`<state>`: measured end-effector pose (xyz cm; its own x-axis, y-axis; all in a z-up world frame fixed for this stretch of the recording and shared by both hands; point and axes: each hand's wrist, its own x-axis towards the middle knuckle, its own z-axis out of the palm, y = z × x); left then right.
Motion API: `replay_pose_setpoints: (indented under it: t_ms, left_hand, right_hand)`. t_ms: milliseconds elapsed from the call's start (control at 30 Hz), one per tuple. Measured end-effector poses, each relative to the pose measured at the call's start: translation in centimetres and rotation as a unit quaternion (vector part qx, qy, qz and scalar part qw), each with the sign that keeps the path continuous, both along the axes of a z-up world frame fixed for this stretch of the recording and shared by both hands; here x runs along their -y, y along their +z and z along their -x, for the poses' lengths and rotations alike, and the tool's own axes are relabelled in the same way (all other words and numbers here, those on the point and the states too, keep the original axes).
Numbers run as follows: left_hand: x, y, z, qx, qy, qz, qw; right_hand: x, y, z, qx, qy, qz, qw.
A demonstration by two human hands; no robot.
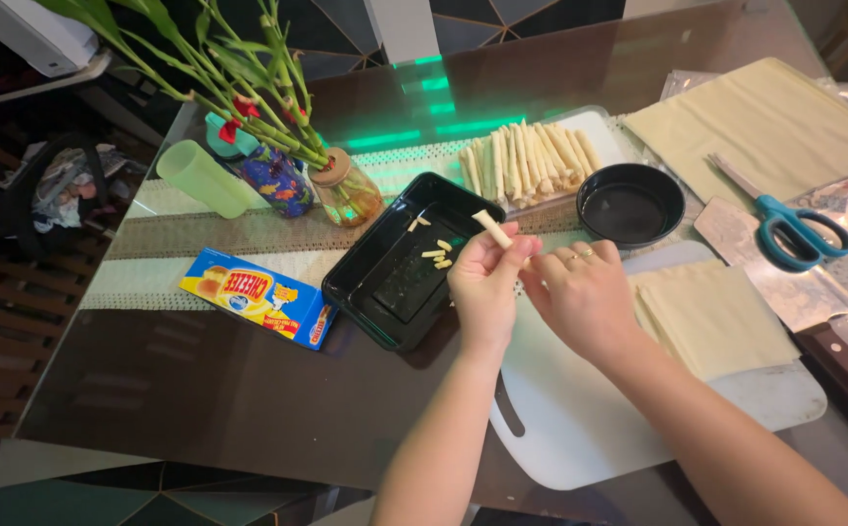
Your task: Rolling strips of cheese into spring roll wrappers on a cutting board.
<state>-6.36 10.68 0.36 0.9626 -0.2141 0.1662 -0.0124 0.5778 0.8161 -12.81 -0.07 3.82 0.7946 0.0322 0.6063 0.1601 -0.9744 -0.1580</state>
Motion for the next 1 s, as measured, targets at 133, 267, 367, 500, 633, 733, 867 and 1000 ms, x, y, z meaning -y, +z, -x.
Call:
replay_pose_setpoints:
  t_ms: [133, 267, 367, 500, 633, 733, 867, 1000]
  left_hand:
    - [-1.0, 0.7, -0.2, -0.005, -0.031, -0.005, 0.999]
    - [-1.8, 0.8, -0.4, -0.016, -0.083, -0.008, 0.996]
    - [-2.1, 1.3, -0.3, -0.029, -0.126, 0.019, 0.991]
    - [-1.3, 0.6, 0.1, -0.022, -0.055, -0.022, 0.998]
    - [-0.9, -0.2, 0.1, 0.009, -0.019, -0.021, 1.000]
    - [-1.5, 0.0, -0.1, 0.013, -0.040, -0.036, 0.998]
    - [-2.5, 0.4, -0.5, -0.017, -0.180, 0.042, 0.983]
    - [-3.3, 0.2, -0.8, -0.036, -0.285, 0.116, 0.951]
  right_hand:
    - [0.8, -1.0, -0.5, 0.011, -0.001, 0.011, 1.000]
    - [1.9, -1.9, -1.1, -0.191, 0.100, -0.325, 0.921]
    - [2.2, -2.2, -1.1, -0.302, 0.196, -0.590, 0.723]
    - [0.7, -1.7, -0.8, -0.247, 0.148, -0.534, 0.795]
    - [0.2, -2.2, -0.2, -0.026, 0.034, -0.082, 0.996]
    - [0.6, -2.5, -0.5, -0.025, 0.034, -0.088, 0.995]
    - [1.8, -2.9, -0.7, -0.262, 0.192, -0.588, 0.740]
    - [2.3, -2.3, -0.2, -0.325, 0.456, -0.754, 0.344]
